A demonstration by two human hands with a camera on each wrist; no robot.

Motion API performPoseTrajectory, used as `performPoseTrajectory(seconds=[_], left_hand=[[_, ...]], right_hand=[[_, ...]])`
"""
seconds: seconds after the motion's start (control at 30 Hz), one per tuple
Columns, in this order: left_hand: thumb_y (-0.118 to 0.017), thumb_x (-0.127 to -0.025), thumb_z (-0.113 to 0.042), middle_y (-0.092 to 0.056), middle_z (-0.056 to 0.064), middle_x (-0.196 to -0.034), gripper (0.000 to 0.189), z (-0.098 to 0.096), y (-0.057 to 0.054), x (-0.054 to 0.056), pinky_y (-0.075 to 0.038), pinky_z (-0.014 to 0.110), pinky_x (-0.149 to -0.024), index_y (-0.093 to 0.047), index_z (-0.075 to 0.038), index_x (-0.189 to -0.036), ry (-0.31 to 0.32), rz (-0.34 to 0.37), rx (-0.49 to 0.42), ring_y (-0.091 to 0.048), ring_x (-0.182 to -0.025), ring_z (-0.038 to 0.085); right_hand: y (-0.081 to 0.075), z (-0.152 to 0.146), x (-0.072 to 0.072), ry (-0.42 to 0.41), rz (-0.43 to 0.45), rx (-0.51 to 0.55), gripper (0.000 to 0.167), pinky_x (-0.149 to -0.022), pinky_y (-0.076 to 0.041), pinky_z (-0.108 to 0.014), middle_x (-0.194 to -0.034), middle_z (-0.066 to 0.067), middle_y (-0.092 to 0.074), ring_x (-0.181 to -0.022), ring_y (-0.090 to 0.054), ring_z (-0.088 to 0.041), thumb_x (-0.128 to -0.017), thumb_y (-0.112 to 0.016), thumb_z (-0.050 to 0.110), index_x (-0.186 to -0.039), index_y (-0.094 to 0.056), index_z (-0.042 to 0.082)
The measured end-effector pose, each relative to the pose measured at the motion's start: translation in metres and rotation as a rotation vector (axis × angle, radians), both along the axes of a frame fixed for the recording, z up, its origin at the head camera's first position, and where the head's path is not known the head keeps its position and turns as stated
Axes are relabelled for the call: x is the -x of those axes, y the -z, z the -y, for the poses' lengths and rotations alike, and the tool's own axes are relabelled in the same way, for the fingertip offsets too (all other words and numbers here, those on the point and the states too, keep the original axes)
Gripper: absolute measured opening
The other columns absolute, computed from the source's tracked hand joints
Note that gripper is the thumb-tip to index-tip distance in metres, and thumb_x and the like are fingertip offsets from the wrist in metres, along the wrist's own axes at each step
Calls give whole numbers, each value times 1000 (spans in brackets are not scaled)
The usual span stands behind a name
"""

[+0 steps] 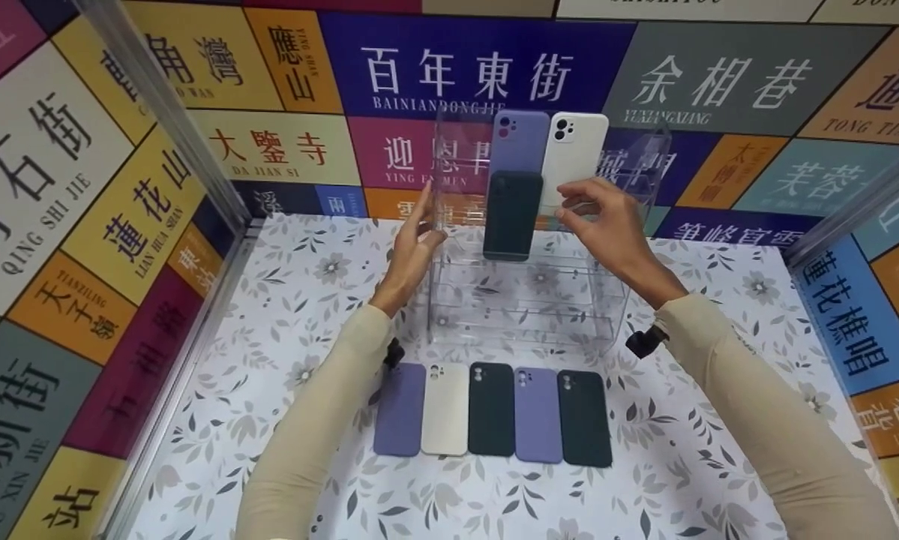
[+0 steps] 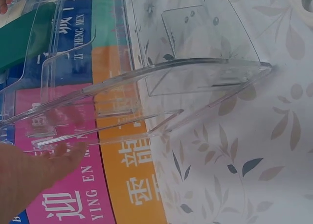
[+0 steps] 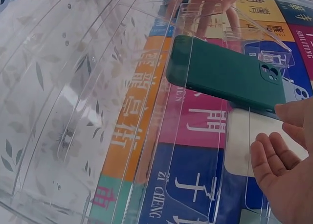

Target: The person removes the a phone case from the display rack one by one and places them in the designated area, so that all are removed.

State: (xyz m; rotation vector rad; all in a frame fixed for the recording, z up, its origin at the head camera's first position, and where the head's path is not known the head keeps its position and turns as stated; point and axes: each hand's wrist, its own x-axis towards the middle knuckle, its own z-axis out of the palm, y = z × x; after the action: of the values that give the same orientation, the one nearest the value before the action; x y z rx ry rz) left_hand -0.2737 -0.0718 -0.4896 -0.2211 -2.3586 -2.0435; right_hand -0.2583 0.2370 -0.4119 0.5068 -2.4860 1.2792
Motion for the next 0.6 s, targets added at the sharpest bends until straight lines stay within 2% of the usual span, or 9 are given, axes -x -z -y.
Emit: performPoseTrajectory(seconds=[0.13,0.27,0.43,0.6], left_hand=[[-55,-105,-11,-32,-1,-180,84,-2,1,1,-46,56,-122,-22,-36,-178,-4,-82,39,-46,-151,30],[-54,-106,-8,-29,-1,-181,81,-1,4,1,-45,56,-123,-22,-28,-178,7,-124,30,-45,-152,35],[-53,-107,-10,-29,-3,-181,80,1,6,0,-45,57,-122,-22,-31,-178,27,-115,1,-43,-155,41],[-53,-107,-5,-34,1,-178,80,2,6,0,-44,56,-123,-24,-30,-178,58,-89,-75,-44,-154,36]], right_hand=[[0,3,2,-3,-7,9,32,-95,-58,-22,-125,-17,-72,-111,-72,-25,-101,-78,1,-132,-76,-1],[0,6,4,-10,-15,20,32,-96,-60,-30,-125,-16,-72,-110,-72,-25,-100,-78,0,-132,-76,-1],[-1,8,5,-3,-9,34,33,-99,-61,-39,-126,-14,-71,-113,-71,-25,-101,-78,2,-133,-77,1],[-1,10,8,-3,2,41,34,-100,-61,-38,-125,-15,-71,-114,-71,-26,-100,-79,1,-135,-76,2]])
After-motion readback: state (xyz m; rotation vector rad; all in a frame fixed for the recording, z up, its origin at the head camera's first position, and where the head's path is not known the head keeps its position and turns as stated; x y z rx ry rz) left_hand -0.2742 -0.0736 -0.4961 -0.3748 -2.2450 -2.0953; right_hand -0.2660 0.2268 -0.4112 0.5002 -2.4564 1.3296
